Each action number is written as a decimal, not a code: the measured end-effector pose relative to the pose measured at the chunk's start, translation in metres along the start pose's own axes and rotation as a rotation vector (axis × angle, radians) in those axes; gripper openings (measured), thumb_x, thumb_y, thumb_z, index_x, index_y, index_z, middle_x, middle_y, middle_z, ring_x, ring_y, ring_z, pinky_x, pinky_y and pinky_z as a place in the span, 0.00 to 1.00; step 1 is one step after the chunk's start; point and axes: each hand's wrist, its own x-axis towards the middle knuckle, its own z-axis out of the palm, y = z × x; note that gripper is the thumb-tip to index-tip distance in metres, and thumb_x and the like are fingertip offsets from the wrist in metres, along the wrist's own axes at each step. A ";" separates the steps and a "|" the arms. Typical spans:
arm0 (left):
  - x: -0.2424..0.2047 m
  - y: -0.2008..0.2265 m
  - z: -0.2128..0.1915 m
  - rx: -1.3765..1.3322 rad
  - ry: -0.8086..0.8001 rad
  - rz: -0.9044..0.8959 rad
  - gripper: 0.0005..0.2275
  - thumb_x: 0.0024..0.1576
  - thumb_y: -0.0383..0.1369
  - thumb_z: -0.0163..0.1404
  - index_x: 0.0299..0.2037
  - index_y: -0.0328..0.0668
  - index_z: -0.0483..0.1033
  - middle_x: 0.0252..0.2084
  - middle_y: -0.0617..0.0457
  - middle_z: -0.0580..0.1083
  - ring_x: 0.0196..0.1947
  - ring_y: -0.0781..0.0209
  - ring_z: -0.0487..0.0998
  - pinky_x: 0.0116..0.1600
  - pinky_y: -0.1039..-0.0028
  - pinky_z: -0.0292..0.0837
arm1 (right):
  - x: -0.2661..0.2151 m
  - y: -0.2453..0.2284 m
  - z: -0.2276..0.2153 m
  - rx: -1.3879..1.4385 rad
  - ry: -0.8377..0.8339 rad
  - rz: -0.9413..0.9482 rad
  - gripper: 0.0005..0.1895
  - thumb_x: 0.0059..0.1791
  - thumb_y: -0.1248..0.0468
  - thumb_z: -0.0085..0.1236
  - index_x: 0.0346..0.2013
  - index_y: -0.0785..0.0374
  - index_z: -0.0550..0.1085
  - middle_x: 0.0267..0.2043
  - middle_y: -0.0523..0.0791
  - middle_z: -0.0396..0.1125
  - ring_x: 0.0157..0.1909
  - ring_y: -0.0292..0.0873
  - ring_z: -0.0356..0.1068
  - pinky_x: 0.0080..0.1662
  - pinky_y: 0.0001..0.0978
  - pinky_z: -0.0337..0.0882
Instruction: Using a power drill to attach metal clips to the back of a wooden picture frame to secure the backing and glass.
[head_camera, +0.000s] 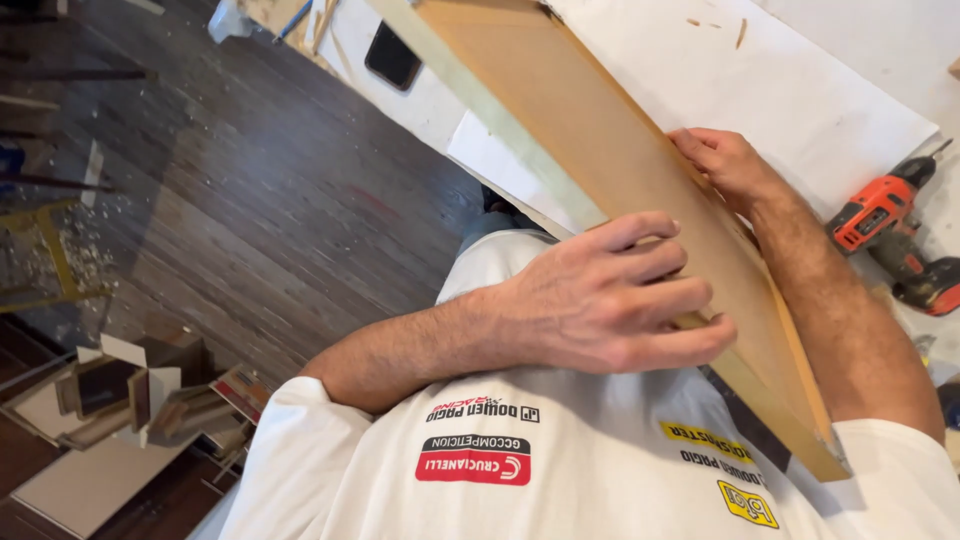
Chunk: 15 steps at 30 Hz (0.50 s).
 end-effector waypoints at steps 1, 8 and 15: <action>0.002 0.001 0.002 0.013 0.002 -0.008 0.02 0.66 0.27 0.49 0.42 0.48 0.72 0.34 0.56 0.70 0.31 0.59 0.69 0.53 0.66 0.74 | 0.005 0.004 -0.001 -0.009 -0.011 -0.005 0.24 0.57 0.43 0.48 0.52 0.59 0.77 0.43 0.38 0.71 0.42 0.32 0.67 0.45 0.26 0.67; 0.020 0.006 0.019 0.117 0.040 -0.091 0.06 0.65 0.24 0.46 0.42 0.50 0.72 0.30 0.57 0.67 0.31 0.56 0.68 0.49 0.66 0.70 | -0.021 -0.048 0.012 -0.095 -0.184 0.078 0.30 0.55 0.41 0.44 0.54 0.63 0.77 0.43 0.43 0.71 0.41 0.38 0.66 0.44 0.30 0.66; 0.029 0.000 0.024 0.148 -0.037 -0.082 0.06 0.63 0.25 0.55 0.44 0.50 0.74 0.33 0.57 0.71 0.34 0.56 0.70 0.47 0.65 0.67 | -0.037 -0.044 -0.007 -0.380 -0.055 -0.005 0.26 0.58 0.43 0.50 0.26 0.58 0.71 0.25 0.37 0.58 0.31 0.35 0.55 0.34 0.32 0.59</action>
